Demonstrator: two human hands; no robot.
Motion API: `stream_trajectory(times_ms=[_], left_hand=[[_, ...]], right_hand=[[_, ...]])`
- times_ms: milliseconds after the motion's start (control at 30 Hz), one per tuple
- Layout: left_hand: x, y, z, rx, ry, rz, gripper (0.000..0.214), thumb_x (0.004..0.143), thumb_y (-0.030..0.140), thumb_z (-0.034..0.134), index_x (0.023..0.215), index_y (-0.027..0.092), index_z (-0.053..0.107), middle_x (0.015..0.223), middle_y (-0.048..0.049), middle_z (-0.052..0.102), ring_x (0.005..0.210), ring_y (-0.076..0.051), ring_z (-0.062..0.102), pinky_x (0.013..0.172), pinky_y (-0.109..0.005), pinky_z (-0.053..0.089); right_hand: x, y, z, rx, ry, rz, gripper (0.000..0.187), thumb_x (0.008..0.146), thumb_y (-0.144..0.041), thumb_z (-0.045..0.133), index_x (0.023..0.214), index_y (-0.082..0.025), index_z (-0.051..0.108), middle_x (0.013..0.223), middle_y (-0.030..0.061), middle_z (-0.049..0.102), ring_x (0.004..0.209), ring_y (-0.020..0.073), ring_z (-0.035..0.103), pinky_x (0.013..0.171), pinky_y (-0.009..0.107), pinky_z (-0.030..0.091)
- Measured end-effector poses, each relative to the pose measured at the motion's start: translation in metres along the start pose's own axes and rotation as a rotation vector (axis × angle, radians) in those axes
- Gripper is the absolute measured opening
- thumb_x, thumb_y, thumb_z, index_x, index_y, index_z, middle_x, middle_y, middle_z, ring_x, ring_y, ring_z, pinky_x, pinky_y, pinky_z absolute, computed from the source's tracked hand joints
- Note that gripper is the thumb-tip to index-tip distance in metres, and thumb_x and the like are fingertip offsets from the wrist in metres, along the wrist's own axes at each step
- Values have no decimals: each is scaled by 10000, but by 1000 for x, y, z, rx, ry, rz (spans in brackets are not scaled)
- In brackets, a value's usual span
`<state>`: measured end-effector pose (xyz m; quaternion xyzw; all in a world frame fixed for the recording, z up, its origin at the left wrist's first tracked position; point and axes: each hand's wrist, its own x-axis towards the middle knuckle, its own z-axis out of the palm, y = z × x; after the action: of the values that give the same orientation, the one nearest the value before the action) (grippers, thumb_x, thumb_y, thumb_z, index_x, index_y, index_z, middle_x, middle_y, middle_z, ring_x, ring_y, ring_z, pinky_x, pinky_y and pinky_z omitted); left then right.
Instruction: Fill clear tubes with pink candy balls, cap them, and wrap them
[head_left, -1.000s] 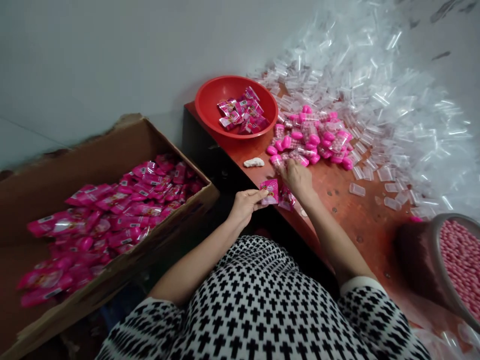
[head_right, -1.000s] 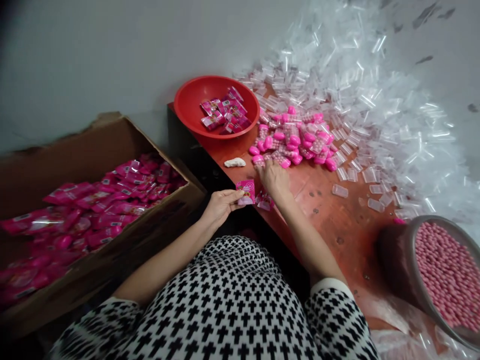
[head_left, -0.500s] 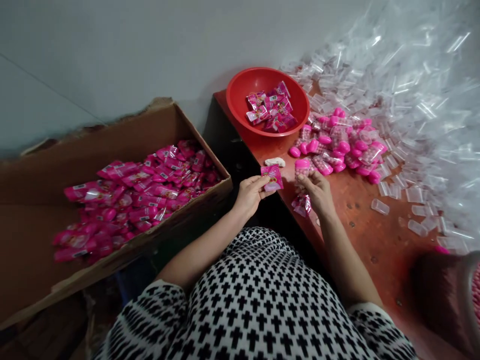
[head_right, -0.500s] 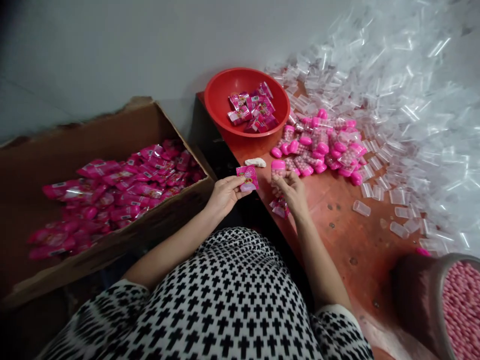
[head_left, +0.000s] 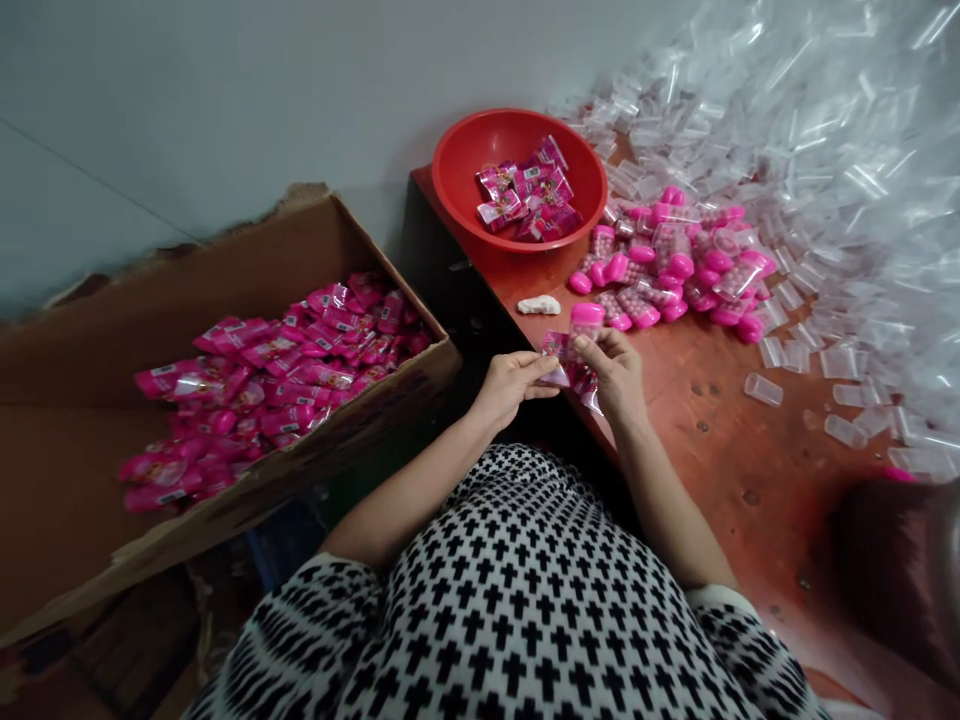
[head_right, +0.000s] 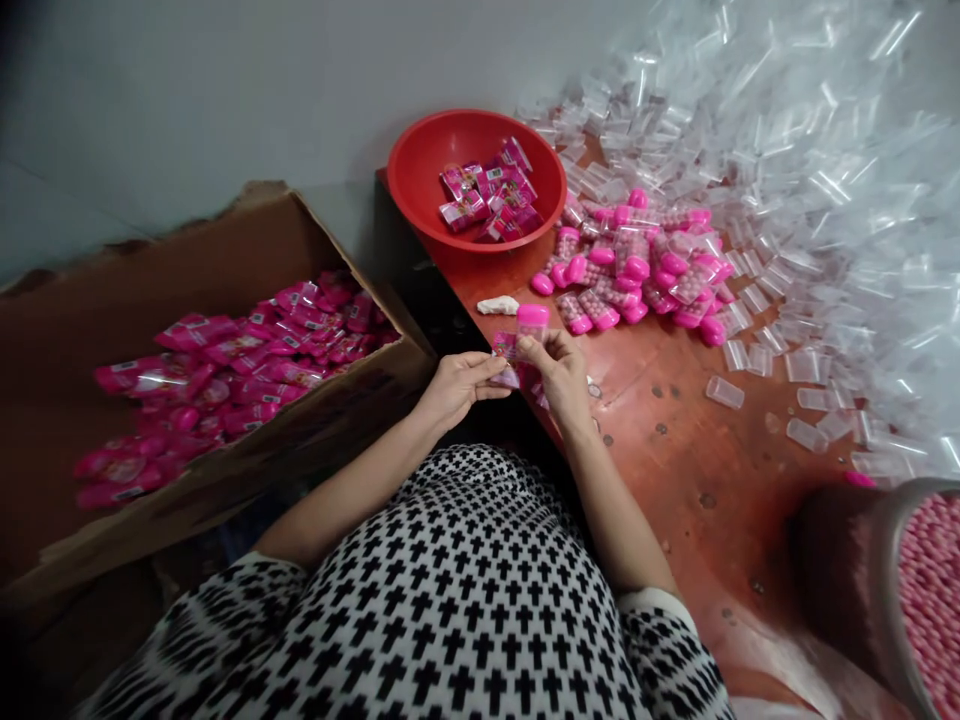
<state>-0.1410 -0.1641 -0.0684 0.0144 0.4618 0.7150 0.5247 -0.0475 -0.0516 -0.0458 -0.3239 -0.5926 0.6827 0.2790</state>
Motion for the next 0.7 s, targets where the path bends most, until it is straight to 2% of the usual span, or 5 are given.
stream_trajectory(times_ms=[100, 200, 300, 567, 700], left_hand=[[6, -1, 5, -145, 102, -27, 227, 659, 210, 858, 665, 95, 663, 665, -38, 693, 603, -118, 657, 645, -255, 576], [10, -2, 12, -299, 174, -59, 200, 737, 166, 801, 662, 105, 626, 645, -22, 683, 595, -116, 658, 664, -257, 568], [10, -5, 21, -404, 185, -85, 161, 774, 175, 777, 723, 115, 636, 663, -21, 692, 593, -124, 666, 643, -244, 555], [1, -9, 41, -469, 134, -104, 178, 815, 193, 745, 723, 115, 614, 640, -25, 668, 533, -116, 620, 531, -214, 478], [-1, -8, 41, -442, 118, -69, 158, 798, 186, 761, 744, 109, 634, 656, -31, 679, 558, -123, 639, 603, -229, 513]], right_hand=[[-21, 2, -12, -62, 91, -19, 312, 744, -440, 767, 830, -206, 579, 671, -49, 627, 525, 77, 547, 458, 185, 433], [-49, 6, -15, -59, 26, 80, 324, 789, -465, 722, 882, -211, 544, 652, -49, 657, 433, 78, 545, 363, 172, 384], [-68, 11, -11, -77, 8, 119, 336, 774, -451, 738, 889, -206, 540, 649, -50, 669, 428, 78, 564, 356, 165, 413], [-68, 21, -5, -84, 61, 98, 317, 786, -430, 728, 863, -204, 519, 623, -62, 656, 434, 66, 566, 377, 151, 437], [-68, 20, -8, -67, 82, 62, 320, 776, -422, 735, 859, -203, 518, 639, -61, 663, 428, 62, 563, 373, 150, 432]])
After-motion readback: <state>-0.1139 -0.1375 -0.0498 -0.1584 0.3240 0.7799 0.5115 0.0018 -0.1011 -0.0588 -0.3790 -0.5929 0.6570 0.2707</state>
